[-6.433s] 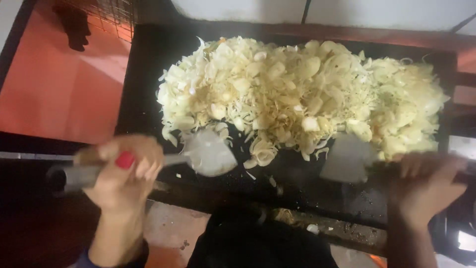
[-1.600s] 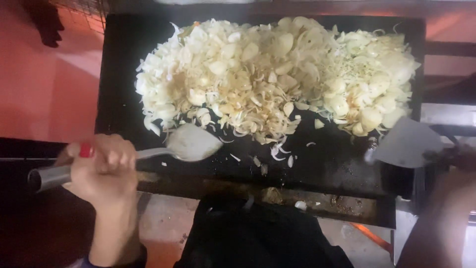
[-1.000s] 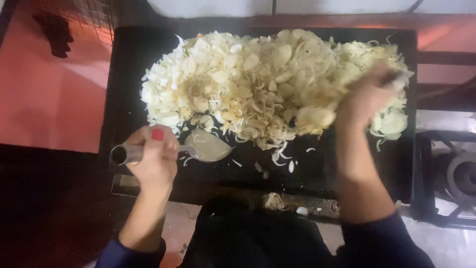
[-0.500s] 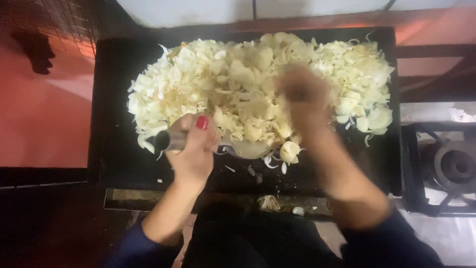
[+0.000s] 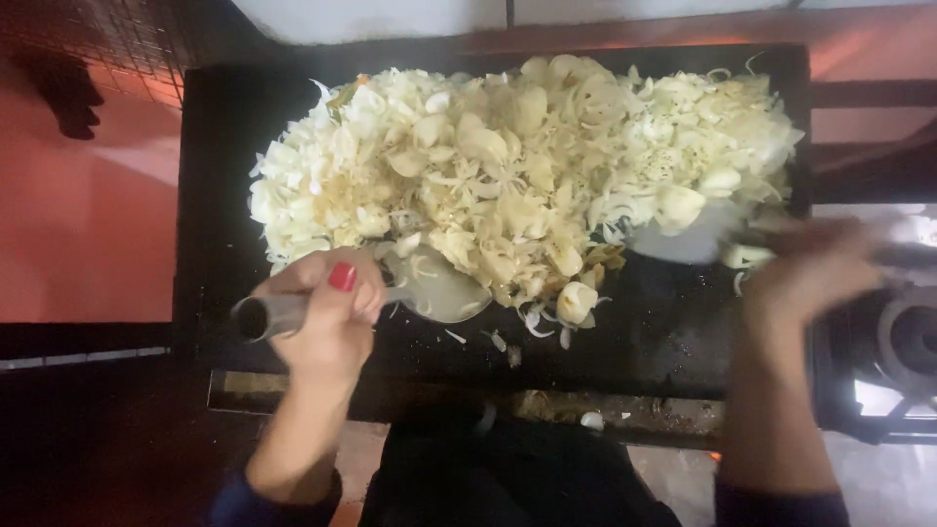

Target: Stir-frying a large quantity of sliced onions and potatoes on a flat-top grill using two spatulas.

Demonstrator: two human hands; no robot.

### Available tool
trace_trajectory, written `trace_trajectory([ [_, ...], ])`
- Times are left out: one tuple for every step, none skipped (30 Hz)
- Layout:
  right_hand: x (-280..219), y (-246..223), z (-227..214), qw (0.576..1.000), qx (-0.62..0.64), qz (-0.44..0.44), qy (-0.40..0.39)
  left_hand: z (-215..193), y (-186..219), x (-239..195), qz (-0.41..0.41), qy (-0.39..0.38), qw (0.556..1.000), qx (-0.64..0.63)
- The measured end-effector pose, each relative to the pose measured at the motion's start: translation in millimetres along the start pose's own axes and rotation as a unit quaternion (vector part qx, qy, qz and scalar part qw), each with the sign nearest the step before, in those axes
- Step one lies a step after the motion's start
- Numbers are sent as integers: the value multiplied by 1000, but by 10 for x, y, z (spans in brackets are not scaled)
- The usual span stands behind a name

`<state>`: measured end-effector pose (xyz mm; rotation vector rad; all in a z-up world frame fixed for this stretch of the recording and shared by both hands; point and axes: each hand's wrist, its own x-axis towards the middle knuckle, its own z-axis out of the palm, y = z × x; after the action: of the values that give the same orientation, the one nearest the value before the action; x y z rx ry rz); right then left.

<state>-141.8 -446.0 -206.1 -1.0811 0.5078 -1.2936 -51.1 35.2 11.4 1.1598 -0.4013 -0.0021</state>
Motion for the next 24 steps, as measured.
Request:
trace_trajectory([
  [-46, -66, 373, 998, 28, 50, 16, -13, -110, -14, 0, 14, 999, -30],
  [-92, -127, 758, 993, 57, 99, 31, -30, -217, -34, 1, 28, 998, -59],
  [-83, 81, 904, 993, 59, 98, 30, -19, -256, -53, 3, 28, 998, -59],
  [-60, 283, 1056, 995, 46, 94, -1, -1, -297, -68, 23, 20, 997, -71],
  [-34, 483, 1212, 995, 34, 89, -31, 17, -337, -80, 43, 13, 996, -83],
  [-172, 350, 1564, 995, 37, 88, -33, 69, -337, -73, 47, 13, 995, -82],
  [-311, 218, 1910, 979, -13, 203, -29, 121, -344, -65, 46, 23, 999, -9],
  [-471, 78, 2202, 946, -66, 316, -26, 178, -353, -87, 41, 33, 997, 64],
  [-692, 56, 2352, 946, -66, 317, -26, 185, -373, -84, 40, 33, 997, 64],
  [-881, 27, 2498, 959, -195, 107, -178, 206, -405, -61, 26, 17, 998, 57],
  [-1066, 1, 2644, 890, -310, -110, -317, 229, -439, -37, 13, 2, 999, 49],
  [-1249, -240, 2785, 890, -312, -110, -315, 235, -442, -27, 12, 0, 999, 48],
  [-1432, -480, 2929, 850, -311, -144, -400, 241, -443, -18, -6, 5, 998, 61],
  [-1613, -719, 3090, 802, -307, -178, -480, 242, -441, 3, -22, 9, 997, 74],
  [-1661, -808, 3081, 803, -308, -179, -477, 250, -429, 8, -22, 6, 997, 73],
  [-1711, -895, 3089, 791, -275, -220, -500, 253, -412, 22, -38, 19, 995, 86],
  [-1767, -980, 3101, 776, -241, -261, -520, 248, -395, 36, -54, 33, 993, 99],
  [-1697, -1023, 2986, 777, -240, -261, -521, 234, -383, 19, -55, 33, 993, 99],
  [-1633, -1061, 2874, 815, -215, -193, -502, 211, -372, 2, -44, 34, 994, 98],
  [-1583, -1101, 2764, 848, -188, -122, -480, 179, -356, -25, -33, 37, 994, 97],
  [-1372, -1016, 2453, 847, -187, -120, -482, 149, -326, -53, -35, 39, 994, 98],
  [-1141, -931, 2144, 854, -292, -135, -408, 128, -308, -69, -17, 28, 997, 76],
  [-907, -846, 1837, 847, -391, -149, -328, 108, -291, -84, 1, 17, 998, 55],
  [-857, -1048, 1615, 846, -393, -149, -329, 101, -272, -98, 1, 18, 998, 53],
])
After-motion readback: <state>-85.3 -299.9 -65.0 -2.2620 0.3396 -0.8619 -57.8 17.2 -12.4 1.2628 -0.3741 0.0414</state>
